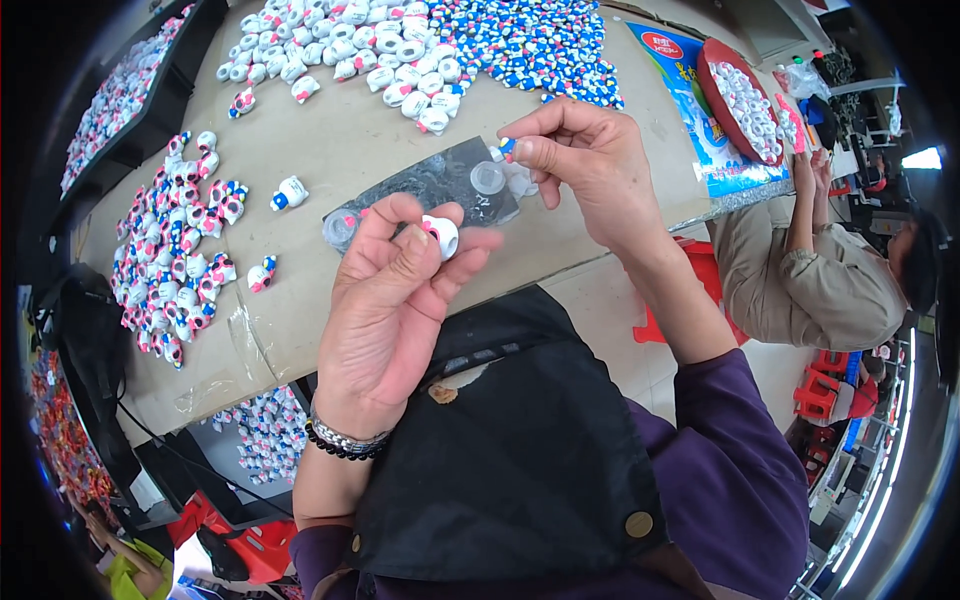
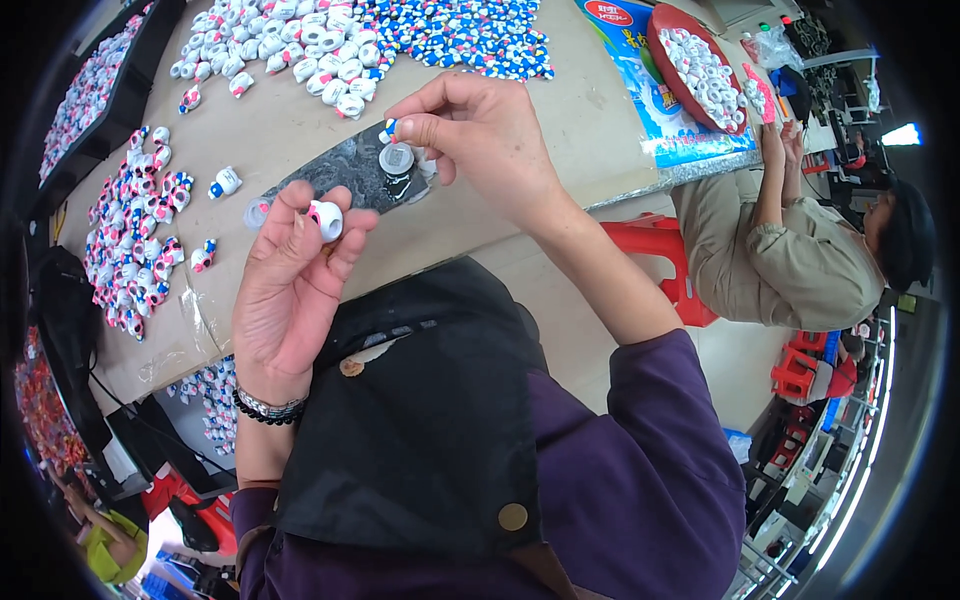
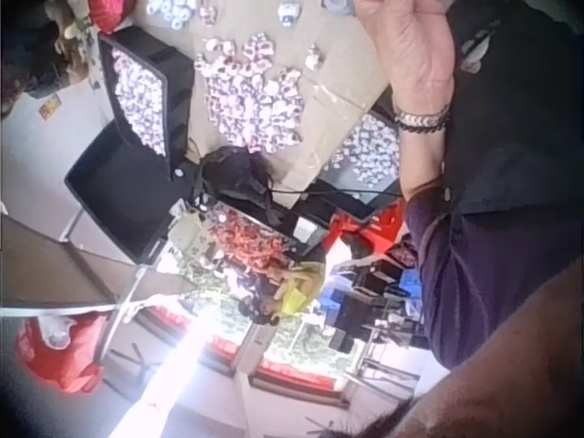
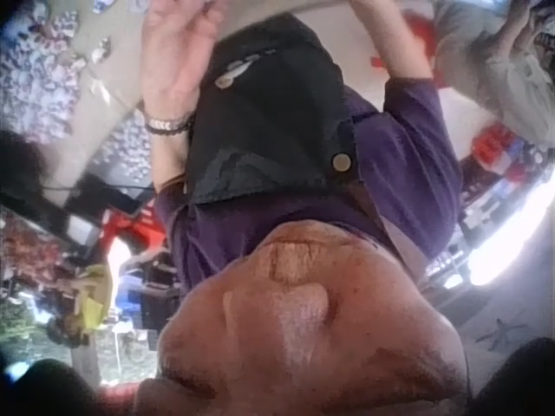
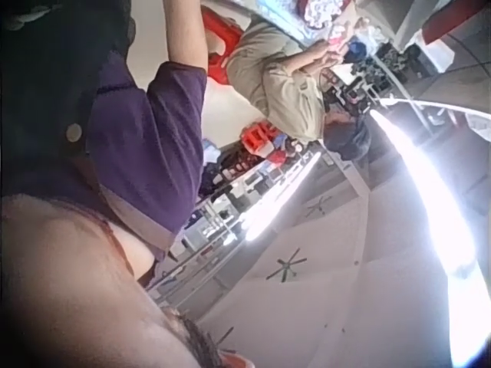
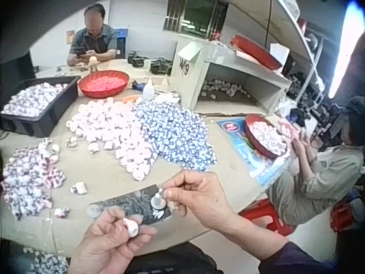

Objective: The person assembles toy figures by dipping small components into glue and joining them to toy head pieces by hand. The person then gathers the assembled figures and places them into a black tray.

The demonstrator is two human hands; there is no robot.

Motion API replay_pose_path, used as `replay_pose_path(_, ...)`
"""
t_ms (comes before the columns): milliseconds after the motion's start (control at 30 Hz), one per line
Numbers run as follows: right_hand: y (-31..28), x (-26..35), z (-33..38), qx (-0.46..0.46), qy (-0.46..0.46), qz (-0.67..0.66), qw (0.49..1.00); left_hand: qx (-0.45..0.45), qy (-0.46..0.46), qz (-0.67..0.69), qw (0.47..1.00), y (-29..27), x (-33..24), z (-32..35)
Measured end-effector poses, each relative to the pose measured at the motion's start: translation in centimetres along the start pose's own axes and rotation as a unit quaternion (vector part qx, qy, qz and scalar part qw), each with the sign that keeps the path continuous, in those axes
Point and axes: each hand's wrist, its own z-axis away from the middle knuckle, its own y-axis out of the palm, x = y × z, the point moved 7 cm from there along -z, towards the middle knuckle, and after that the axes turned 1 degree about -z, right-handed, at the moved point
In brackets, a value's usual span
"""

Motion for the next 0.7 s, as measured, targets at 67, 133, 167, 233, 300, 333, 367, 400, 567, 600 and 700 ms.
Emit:
replay_pose_path(67, 0.0, 0.2, 0.3, -0.009, 0.005, -0.04, 0.999, -0.02, 0.006, -0.013, 1.0, 0.5, 0.2, -0.4)
replay_pose_path(133, 0.2, 0.5, 0.8, -0.018, 0.01, -0.081, 0.997, -0.018, -0.018, 0.005, 1.0, 0.9, 0.6, -0.9)
replay_pose_path(167, 0.4, 0.8, 1.2, -0.025, 0.01, -0.093, 0.995, -0.018, -0.017, 0.004, 1.0, 0.9, 0.7, -0.9)
replay_pose_path(233, 0.8, 1.2, 1.7, -0.032, 0.01, -0.106, 0.994, -0.013, -0.014, 0.016, 1.0, 0.7, 1.0, -1.1)
replay_pose_path(300, 1.3, 1.7, 2.3, -0.041, -0.012, -0.136, 0.99, 0.006, -0.004, 0.033, 0.999, 0.0, 1.3, -1.5)
replay_pose_path(333, 1.7, 1.7, 2.5, -0.04, -0.012, -0.137, 0.99, 0.026, 0.006, 0.051, 0.998, 0.0, 1.2, -1.5)
replay_pose_path(367, 1.8, 2.1, 2.8, -0.048, -0.041, -0.124, 0.99, 0.026, 0.006, 0.05, 0.998, 0.1, 1.3, -1.5)
replay_pose_path(400, 2.0, 2.5, 3.0, -0.056, -0.07, -0.11, 0.99, 0.011, 0.012, 0.048, 0.999, 0.0, 1.3, -1.5)
replay_pose_path(567, 3.0, 3.1, 3.6, -0.05, -0.101, -0.072, 0.991, -0.019, 0.042, 0.017, 0.999, -0.1, 0.9, -1.3)
replay_pose_path(600, 3.1, 3.2, 3.7, -0.049, -0.104, -0.057, 0.992, -0.016, 0.054, 0.003, 0.998, -0.1, 0.7, -1.3)
replay_pose_path(700, 3.4, 3.5, 3.8, -0.043, -0.118, -0.036, 0.991, -0.001, 0.074, -0.026, 0.997, -0.1, 0.4, -1.2)
